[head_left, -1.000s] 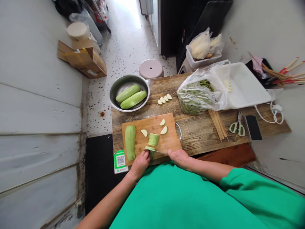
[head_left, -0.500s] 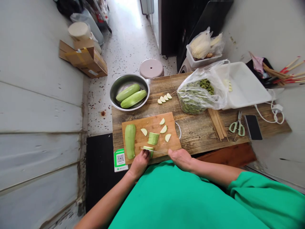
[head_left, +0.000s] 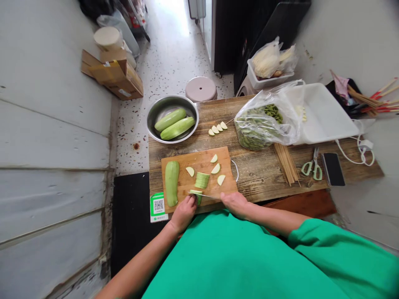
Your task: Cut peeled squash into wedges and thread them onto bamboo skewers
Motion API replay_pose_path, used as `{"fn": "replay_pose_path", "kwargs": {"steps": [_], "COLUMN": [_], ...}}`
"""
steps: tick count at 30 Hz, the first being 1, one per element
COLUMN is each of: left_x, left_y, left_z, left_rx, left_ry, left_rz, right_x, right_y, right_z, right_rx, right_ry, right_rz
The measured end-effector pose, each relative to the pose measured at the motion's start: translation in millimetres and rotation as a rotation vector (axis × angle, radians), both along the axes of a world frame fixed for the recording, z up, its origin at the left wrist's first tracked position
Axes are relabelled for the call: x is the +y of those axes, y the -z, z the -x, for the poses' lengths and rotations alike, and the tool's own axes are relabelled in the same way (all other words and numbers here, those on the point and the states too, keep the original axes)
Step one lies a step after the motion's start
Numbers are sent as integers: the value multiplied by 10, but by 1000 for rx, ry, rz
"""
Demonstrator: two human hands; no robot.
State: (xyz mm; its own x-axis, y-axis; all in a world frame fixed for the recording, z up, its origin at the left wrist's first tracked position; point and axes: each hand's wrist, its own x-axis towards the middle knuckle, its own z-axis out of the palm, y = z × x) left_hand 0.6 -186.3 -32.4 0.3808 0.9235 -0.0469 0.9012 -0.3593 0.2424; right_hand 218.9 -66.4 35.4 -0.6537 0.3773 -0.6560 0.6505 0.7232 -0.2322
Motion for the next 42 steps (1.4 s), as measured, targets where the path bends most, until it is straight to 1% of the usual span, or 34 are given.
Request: {"fn": "replay_pose_path", "kwargs": {"steps": [3, 6, 9, 15, 19, 24, 29, 32, 34, 37, 42], "left_x": [-1, 4, 17, 28, 10, 6, 25, 28, 24, 11, -6], "left_y": [-11, -17, -15, -23, -15, -18, -37, -31, -22, -11, -19], "left_z": [26, 52, 56, 34, 40, 38, 19, 4, -1, 5, 32], "left_rx": [-18, -17, 10, 25, -4, -34, -12, -29, -32, -28, -45], "left_ry": [26, 73, 95, 80, 75, 67, 81, 58, 40, 54, 84], "left_rz": [-14, -36, -45, -3, -21, -81, -179, -189, -191, -207, -209], "right_x": [37, 76, 87, 24, -2, 10, -14, -12, 12, 60, 52], "right_y": [66, 59, -12, -203, -257, -205, -1, 117, 151, 119, -66], "right_z": [-30, -59, -68, -79, -94, -100, -73, -58, -62, -84, -112], "right_rx": [36, 53, 56, 72, 60, 45, 34, 31, 41, 65, 77], "right_ry": [-28, -40, -38, -57, -60, -65, -76, -74, -73, -82, -78], "right_rz": [13, 13, -5, -18, -27, -25, -7, -9, -10, -1, -7]}}
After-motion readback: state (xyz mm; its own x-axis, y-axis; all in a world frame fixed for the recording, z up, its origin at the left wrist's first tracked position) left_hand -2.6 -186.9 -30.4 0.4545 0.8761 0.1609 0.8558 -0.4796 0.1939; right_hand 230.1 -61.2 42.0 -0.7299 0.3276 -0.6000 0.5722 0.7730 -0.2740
